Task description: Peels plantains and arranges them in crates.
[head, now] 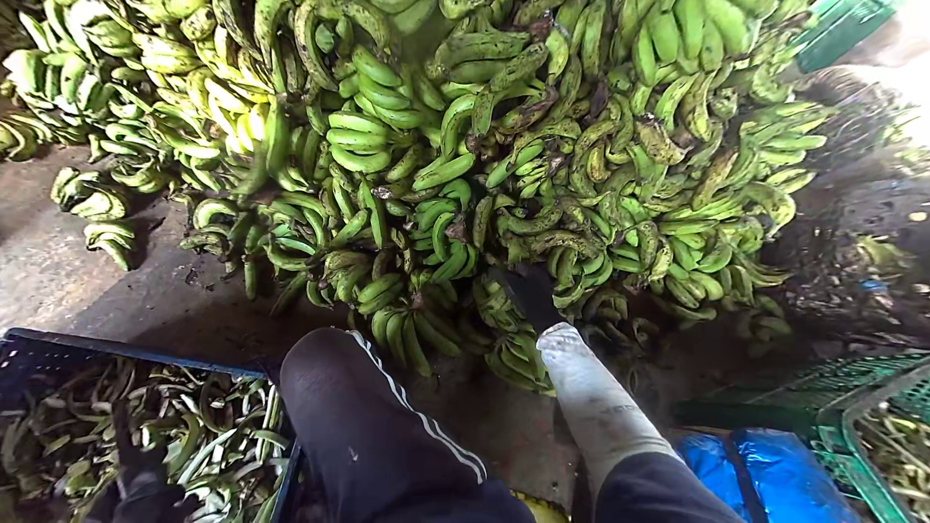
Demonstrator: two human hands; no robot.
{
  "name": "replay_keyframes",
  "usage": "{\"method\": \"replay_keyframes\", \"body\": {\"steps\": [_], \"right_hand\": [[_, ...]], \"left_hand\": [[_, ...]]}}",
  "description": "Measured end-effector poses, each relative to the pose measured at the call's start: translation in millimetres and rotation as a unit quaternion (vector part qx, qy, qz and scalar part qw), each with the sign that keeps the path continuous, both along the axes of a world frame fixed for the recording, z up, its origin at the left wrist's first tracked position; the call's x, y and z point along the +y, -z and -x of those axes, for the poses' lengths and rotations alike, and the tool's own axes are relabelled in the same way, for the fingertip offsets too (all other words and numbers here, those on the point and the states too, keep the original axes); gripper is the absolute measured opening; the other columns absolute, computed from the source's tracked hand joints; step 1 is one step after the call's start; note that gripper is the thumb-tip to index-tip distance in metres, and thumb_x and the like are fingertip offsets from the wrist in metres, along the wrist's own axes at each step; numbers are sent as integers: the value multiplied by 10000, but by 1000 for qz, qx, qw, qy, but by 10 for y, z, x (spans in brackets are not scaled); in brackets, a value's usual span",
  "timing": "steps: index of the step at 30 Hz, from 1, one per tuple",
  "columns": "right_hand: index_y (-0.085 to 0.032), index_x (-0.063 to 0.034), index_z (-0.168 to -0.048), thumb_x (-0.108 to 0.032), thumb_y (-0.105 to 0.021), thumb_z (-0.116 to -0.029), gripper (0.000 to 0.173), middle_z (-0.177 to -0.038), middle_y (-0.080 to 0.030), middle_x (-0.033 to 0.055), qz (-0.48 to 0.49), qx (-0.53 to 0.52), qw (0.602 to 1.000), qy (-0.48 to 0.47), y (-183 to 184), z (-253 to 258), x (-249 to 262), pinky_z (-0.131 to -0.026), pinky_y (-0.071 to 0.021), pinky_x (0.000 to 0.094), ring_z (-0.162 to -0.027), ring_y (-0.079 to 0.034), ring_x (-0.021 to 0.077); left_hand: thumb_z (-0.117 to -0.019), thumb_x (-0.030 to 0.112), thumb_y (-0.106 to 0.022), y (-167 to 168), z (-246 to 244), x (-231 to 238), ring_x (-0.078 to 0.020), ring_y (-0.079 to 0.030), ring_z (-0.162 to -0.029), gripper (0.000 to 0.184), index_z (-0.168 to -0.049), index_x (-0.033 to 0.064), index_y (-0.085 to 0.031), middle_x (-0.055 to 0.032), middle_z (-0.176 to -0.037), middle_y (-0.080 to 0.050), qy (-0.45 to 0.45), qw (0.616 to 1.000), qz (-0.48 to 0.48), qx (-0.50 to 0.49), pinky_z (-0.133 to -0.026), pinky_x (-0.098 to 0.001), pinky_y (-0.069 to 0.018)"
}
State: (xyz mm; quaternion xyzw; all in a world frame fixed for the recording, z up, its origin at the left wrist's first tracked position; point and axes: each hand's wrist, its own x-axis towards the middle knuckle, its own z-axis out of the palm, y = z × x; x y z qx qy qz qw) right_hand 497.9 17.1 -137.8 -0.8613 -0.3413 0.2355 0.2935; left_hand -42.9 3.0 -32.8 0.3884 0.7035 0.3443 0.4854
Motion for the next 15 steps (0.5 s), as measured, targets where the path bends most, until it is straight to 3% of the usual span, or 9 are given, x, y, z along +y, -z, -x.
{"method": "replay_keyframes", "body": {"steps": [3, 4, 5, 6, 8, 10, 12, 13, 15], "right_hand": [[-676, -50, -1163, -518, -696, -931, 522, -956, -661, 155, -55, 168, 984, 8, -487, 424, 200, -659, -537, 441, -745, -611, 243], [-666, -54, -1209, -500, -709, -924, 532, -1014, -667, 157, -72, 214, 974, -9, -733, 615, 288, -666, -550, 437, -780, -624, 242], [-671, -60, -1186, -494, -719, -918, 512, -982, -662, 135, -94, 236, 966, -38, -934, 820, 399, -617, -533, 399, -731, -604, 209], [-685, -66, -1157, -496, -710, -923, 490, -946, -662, 114, -110, 247, 960, -79, -1122, 1035, 516, -596, -523, 374, -700, -592, 181], [-705, -67, -1126, -476, -696, -938, 450, -947, -677, 117, -135, 264, 938, -180, -1480, 1505, 724, -651, -536, 409, -751, -620, 198], [-705, -98, -1104, -440, -659, -970, 371, -877, -679, 87, -173, 291, 899, -277, -1755, 2036, 848, -600, -533, 350, -702, -629, 156], [-693, -40, -1098, -252, -602, -1024, 243, -848, -677, 57, -199, 380, 831, -355, -2010, 2569, 973, -582, -531, 287, -674, -616, 103], [-682, -34, -1082, -231, -558, -1047, 235, -801, -654, 35, -203, 419, 795, -389, -2123, 2804, 995, -539, -516, 248, -626, -594, 76], [-663, -67, -1053, -353, -441, -1086, 364, -761, -621, 3, -179, 487, 715, -468, -2266, 3178, 1022, -513, -491, 224, -590, -567, 62]], "left_hand": [[-916, 251, -711, -326, -350, 72, -44, -626, -821, 593, -1406, 24, -466, 6, -1059, -630, 96, 988, -107, 58, -724, -276, -573], [-891, 270, -748, -461, -520, 87, -44, -637, -847, 631, -1408, 16, -490, -17, -1084, -648, 131, 977, -140, 91, -744, -274, -577], [-872, 327, -770, -561, -675, 118, -54, -651, -829, 657, -1400, 19, -529, -30, -1055, -673, 168, 959, -185, 136, -731, -281, -585], [-868, 402, -762, -643, -811, 168, -98, -667, -818, 656, -1377, 34, -574, -53, -1030, -698, 205, 930, -234, 197, -722, -331, -592], [-893, 488, -715, -818, -1012, 283, -305, -696, -929, 656, -1366, 46, -614, -175, -1117, -709, 255, 858, -316, 313, -800, -532, -569], [-877, 501, -722, -909, -1018, 409, -406, -689, -949, 678, -1413, 103, -601, -220, -1192, -678, 244, 811, -367, 384, -772, -606, -558], [-836, 383, -789, -1036, -817, 438, -431, -674, -1001, 725, -1476, 142, -547, -220, -1304, -626, 212, 821, -334, 412, -795, -645, -545], [-833, 311, -802, -1101, -658, 401, -423, -675, -1005, 718, -1480, 145, -539, -210, -1280, -641, 186, 833, -311, 417, -814, -650, -538], [-863, 241, -778, -1169, -274, 256, -313, -700, -928, 549, -1367, 89, -622, -163, -1115, -713, 115, 863, -274, 409, -816, -575, -551]]}}
